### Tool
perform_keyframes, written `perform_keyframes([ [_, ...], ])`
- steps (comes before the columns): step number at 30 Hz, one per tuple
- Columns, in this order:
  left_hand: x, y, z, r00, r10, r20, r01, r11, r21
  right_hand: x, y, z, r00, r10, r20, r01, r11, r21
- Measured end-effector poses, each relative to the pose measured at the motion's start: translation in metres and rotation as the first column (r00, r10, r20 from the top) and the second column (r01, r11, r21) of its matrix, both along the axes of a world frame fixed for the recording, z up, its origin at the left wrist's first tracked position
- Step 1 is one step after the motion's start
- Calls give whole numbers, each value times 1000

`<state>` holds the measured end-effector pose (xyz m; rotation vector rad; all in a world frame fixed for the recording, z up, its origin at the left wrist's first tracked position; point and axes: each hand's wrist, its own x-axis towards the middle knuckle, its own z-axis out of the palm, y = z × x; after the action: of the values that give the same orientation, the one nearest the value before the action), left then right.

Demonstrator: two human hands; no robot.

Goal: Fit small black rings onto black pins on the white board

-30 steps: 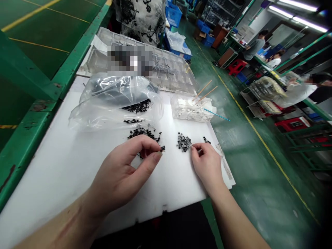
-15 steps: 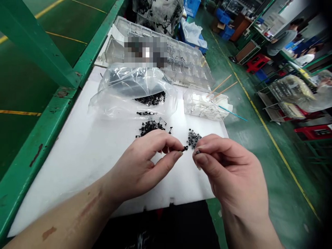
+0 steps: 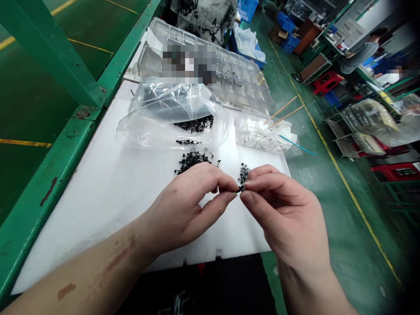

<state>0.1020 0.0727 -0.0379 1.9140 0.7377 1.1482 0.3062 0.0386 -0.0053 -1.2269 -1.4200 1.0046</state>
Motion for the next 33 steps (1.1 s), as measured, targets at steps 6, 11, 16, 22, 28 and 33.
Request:
perform_keyframes([
  [6, 0, 2, -6, 1000, -6, 18, 5, 999, 41, 4, 4, 3, 999, 36, 24, -33, 993, -117],
  [11, 0, 3, -7, 1000, 18, 12, -20, 992, 124, 5, 2, 1, 995, 89, 54, -83, 992, -96],
  [16, 3, 2, -7, 999, 32, -1, -31, 986, 162, 4, -5, -7, 993, 23, 112, -34, 995, 91],
  [22, -6, 5, -4, 999, -7, -31, 9, 998, 63, 5, -8, -15, 994, -9, 104, -9, 986, 168],
  [28, -30, 32, -7, 955, 236, -178, -246, 969, -34, 34, -14, -30, 995, -96, -36, 96, 995, 3],
  [33, -35, 48, -27, 882, 50, -468, 17, 991, 136, 102, -19, -31, 977, -146, 158, 194, 916, -352],
])
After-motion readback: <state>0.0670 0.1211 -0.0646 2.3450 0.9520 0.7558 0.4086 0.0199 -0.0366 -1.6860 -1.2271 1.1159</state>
